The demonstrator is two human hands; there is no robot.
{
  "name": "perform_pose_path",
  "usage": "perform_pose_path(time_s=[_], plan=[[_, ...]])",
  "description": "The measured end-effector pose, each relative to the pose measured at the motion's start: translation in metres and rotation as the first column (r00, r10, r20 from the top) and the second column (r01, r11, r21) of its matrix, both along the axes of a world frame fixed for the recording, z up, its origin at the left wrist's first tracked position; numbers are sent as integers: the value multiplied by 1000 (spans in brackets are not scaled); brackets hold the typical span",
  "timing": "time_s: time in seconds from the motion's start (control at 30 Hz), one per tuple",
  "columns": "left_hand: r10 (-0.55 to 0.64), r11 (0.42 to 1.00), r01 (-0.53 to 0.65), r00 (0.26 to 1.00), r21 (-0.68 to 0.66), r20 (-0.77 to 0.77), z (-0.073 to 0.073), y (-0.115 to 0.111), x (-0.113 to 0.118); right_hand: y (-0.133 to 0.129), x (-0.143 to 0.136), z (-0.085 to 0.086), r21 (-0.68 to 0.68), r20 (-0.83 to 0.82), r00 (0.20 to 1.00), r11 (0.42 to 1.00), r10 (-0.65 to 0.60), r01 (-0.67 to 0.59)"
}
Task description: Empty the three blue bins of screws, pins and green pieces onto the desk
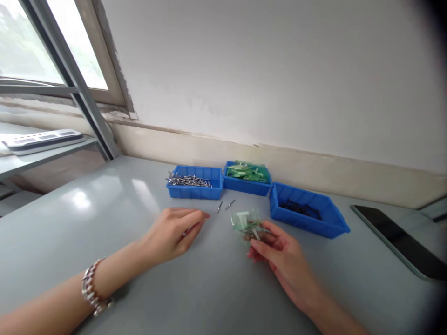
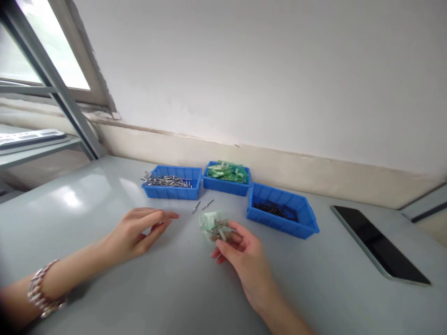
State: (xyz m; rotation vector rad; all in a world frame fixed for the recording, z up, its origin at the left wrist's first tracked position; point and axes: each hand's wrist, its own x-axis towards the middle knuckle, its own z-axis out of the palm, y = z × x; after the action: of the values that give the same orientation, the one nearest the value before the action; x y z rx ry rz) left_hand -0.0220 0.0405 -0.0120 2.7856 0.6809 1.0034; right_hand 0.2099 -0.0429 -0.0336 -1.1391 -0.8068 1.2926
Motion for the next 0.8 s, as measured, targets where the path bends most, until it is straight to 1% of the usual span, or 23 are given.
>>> perform_pose_path(time_s=[0.3,0.53,0.8], plan=[[-6,1000,6,1000,8,-3,3,-2,0,-1,0,1,2,8,1000,1000,-2,2],[4,1000,-5,1000,-17,-20,0,0,0,0,-1,0,-6,17,1000,1000,-7,7],[7,1000,-7,1000,3,-28,0,0,0,-2,-2,4,-5,20,1000,1000,1,-1]])
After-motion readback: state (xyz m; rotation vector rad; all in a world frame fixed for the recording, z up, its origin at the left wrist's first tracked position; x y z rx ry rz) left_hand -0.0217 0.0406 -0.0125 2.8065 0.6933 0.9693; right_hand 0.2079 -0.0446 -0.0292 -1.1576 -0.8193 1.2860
